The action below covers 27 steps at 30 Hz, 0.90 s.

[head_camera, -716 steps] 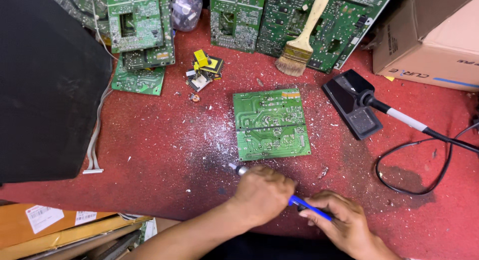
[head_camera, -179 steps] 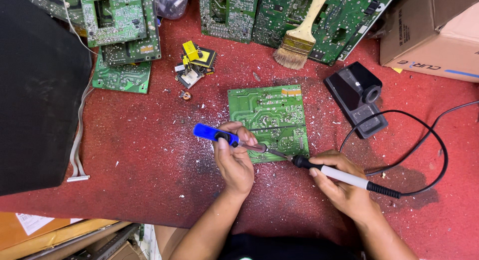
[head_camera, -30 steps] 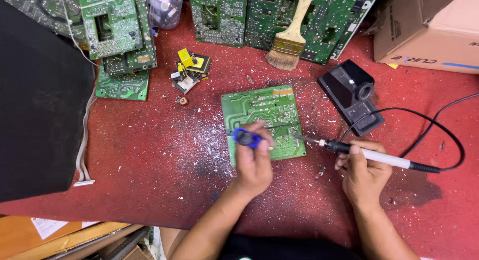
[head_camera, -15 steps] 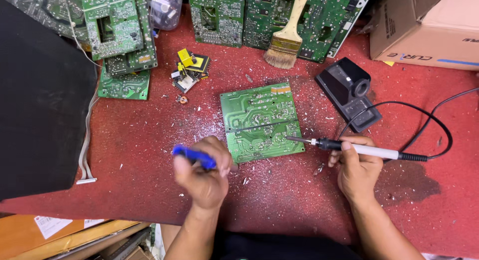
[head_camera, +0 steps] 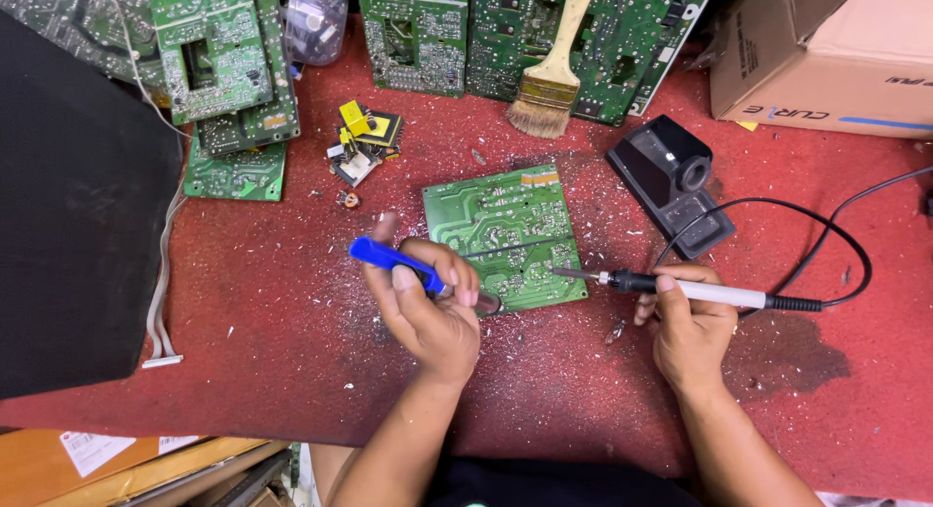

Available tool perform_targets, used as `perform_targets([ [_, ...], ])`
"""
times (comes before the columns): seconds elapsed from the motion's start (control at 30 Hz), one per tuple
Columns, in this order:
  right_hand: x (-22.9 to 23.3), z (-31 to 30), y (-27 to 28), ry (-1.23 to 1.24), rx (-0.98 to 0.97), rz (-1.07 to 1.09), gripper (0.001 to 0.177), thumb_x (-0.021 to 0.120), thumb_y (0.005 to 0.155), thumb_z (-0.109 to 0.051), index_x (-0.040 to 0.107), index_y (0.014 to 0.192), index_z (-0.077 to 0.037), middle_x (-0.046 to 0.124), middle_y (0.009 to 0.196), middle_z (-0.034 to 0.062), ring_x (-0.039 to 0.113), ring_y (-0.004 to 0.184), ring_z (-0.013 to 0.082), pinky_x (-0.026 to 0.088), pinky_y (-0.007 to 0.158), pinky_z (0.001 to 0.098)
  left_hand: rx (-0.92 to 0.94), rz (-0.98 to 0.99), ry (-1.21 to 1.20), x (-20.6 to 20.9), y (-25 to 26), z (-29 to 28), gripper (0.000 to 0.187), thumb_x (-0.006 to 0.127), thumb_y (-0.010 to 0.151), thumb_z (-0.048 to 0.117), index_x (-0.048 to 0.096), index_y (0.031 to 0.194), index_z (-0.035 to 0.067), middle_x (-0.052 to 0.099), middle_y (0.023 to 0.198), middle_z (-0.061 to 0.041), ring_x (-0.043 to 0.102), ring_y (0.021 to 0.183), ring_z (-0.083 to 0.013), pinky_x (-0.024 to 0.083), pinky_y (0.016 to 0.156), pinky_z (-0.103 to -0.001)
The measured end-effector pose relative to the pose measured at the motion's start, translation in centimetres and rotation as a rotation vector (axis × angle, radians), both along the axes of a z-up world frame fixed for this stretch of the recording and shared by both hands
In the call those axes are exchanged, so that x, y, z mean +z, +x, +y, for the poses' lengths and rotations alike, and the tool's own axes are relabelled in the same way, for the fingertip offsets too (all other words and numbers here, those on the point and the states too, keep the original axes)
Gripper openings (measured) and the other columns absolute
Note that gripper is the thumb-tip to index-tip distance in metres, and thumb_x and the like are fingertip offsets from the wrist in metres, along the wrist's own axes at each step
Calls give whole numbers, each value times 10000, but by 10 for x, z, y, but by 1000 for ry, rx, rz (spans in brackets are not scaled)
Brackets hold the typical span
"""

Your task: The person uses a soldering iron and a blue-handled tool to work on a green circuit board placed on a red workbench. They repeatedly apply the soldering iron to various points on the board while using the other tool to assist, occasionally brushing the board with a paintbrush.

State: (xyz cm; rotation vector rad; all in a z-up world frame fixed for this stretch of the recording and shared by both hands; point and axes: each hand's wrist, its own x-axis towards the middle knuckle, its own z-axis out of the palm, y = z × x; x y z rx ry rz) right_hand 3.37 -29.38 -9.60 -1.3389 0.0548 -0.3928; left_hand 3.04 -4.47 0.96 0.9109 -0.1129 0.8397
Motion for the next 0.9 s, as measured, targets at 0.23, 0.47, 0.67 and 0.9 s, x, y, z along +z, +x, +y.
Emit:
perform_targets([
  [0.23, 2, 0, -2, 1, -13, 15, 123, 650, 1015, -17, 635, 1072, 91, 619, 623, 193, 640, 471, 205, 581, 446, 320, -100, 171, -92, -24, 0, 1, 405, 286, 1110, 306, 491, 1295, 10, 545, 834, -66, 585, 666, -150, 543, 606, -283],
  [0.47, 6, 2, -3, 5, -32, 20, 120, 656, 1012, -23, 635, 1066, 82, 616, 620, 186, 637, 474, 201, 575, 450, 317, -112, 289, -149, -27, -2, 16, 357, 450, 1097, 210, 503, 1374, -9, 580, 1024, -64, 638, 912, -174, 596, 896, -368],
  [0.67, 1, 0, -2, -5, -26, 17, 124, 653, 1014, -25, 632, 1065, 85, 607, 612, 190, 630, 467, 205, 568, 447, 321, -93, 283, -144, -8, -11, 27, 436, 454, 1111, 267, 484, 1443, -13, 572, 1031, -69, 639, 935, -166, 614, 933, -378],
  [0.9, -4, -7, -1, 30, -34, -15, 144, 641, 1021, -43, 633, 1064, 94, 600, 597, 192, 630, 448, 204, 579, 447, 318, -118, 194, -37, 13, -25, 48, 576, 365, 1124, 401, 329, 1602, 82, 659, 890, -70, 671, 853, -179, 606, 998, -487],
])
